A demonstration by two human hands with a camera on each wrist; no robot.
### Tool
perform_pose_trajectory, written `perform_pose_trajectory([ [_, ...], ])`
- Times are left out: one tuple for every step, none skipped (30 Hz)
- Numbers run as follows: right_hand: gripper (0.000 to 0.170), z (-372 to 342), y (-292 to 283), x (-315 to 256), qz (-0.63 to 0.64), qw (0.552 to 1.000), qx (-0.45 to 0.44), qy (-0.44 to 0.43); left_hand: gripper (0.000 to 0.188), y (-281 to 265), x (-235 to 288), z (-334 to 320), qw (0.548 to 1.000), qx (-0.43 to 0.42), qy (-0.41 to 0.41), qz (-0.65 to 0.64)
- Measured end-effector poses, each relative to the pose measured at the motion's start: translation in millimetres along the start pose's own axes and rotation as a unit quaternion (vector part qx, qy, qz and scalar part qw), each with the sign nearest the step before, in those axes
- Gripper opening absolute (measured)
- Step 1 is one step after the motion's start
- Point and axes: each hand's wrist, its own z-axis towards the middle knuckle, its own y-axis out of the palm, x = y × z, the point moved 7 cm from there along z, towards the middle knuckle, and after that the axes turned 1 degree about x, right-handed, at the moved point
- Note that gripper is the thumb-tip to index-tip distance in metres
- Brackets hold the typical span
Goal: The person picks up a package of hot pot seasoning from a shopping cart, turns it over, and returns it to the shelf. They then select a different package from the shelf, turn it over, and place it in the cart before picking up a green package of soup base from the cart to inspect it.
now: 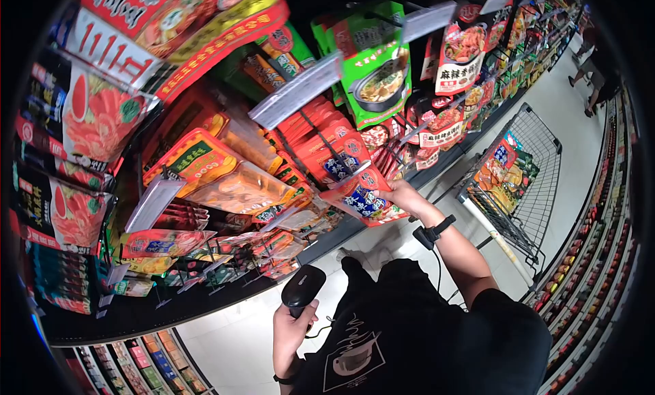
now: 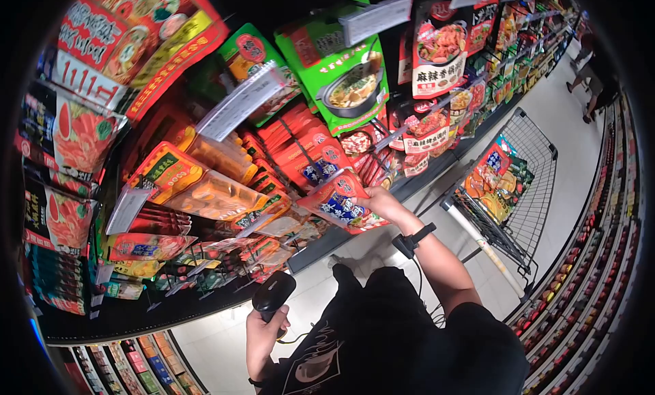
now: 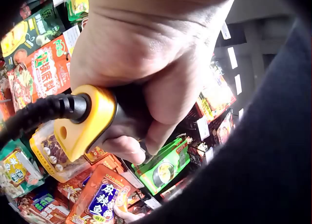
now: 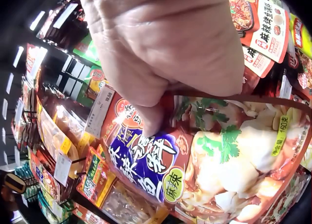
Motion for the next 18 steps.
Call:
perform_pose_trajectory([
  [0.036, 5, 4, 4, 0.011, 1.000, -0.008, -0.001, 0.022, -5, 0, -1, 1.000, 0.006, -0.003, -0.006],
  [0.036, 9, 7, 7, 0.022, 1.000, -0.015, -0.002, 0.022, -9, 0, -1, 1.000, 0.012, -0.007, -0.013],
  [0.037, 11, 10, 11, 0.032, 0.999, -0.024, -0.002, 0.022, -12, -1, -1, 1.000, 0.015, -0.004, -0.017],
  [0.038, 10, 12, 10, 0.041, 0.999, -0.024, 0.006, 0.022, -15, -2, -1, 1.000, 0.019, -0.001, -0.020],
  [0.038, 9, 12, 10, 0.033, 0.999, -0.024, 0.014, 0.022, -18, -3, 0, 0.999, 0.022, 0.003, -0.023],
  [0.037, 7, 12, 10, 0.026, 0.999, -0.023, 0.023, 0.020, -23, -5, 1, 0.999, 0.023, 0.013, -0.023],
  [0.037, 2, 13, 8, 0.020, 0.999, -0.021, 0.033, 0.020, -26, -8, 1, 0.999, 0.026, 0.015, -0.028],
  [0.035, -2, 15, 2, 0.013, 0.999, -0.032, 0.013, 0.020, -30, -9, 2, 0.999, 0.029, 0.018, -0.032],
  [0.035, -2, 12, 5, 0.024, 0.999, -0.028, 0.010, 0.019, -33, -11, 3, 0.999, 0.032, 0.021, -0.035],
  [0.034, -2, 10, 7, 0.036, 0.999, -0.024, 0.007, 0.019, -37, -13, 3, 0.999, 0.037, 0.012, -0.032],
  [0.034, -2, 10, 8, 0.048, 0.999, -0.019, 0.004, 0.019, -40, -14, 4, 0.999, 0.042, 0.004, -0.027],
  [0.034, -2, 9, 12, 0.090, 0.996, -0.009, 0.025, 0.020, -43, -14, 6, 0.999, 0.046, -0.002, -0.024],
  [0.034, 0, 7, 6, 0.095, 0.995, 0.004, 0.016, 0.020, -45, -13, 9, 0.999, 0.046, 0.004, -0.023],
  [0.034, 1, 5, 2, 0.102, 0.995, 0.016, 0.010, 0.020, -47, -14, 10, 0.999, 0.046, 0.008, -0.021],
  [0.034, 1, 5, 0, 0.109, 0.994, 0.029, 0.005, 0.021, -48, -15, 10, 0.999, 0.046, 0.011, -0.019],
  [0.034, -1, 7, -12, 0.106, 0.994, 0.034, 0.000, 0.021, -48, -15, 12, 0.999, 0.043, 0.011, -0.022],
  [0.035, 3, 9, -13, 0.099, 0.995, 0.032, 0.002, 0.021, -49, -14, 13, 0.999, 0.039, 0.011, -0.023],
  [0.036, 6, 9, -13, 0.092, 0.995, 0.031, 0.005, 0.021, -49, -13, 13, 0.999, 0.035, 0.010, -0.024],
])
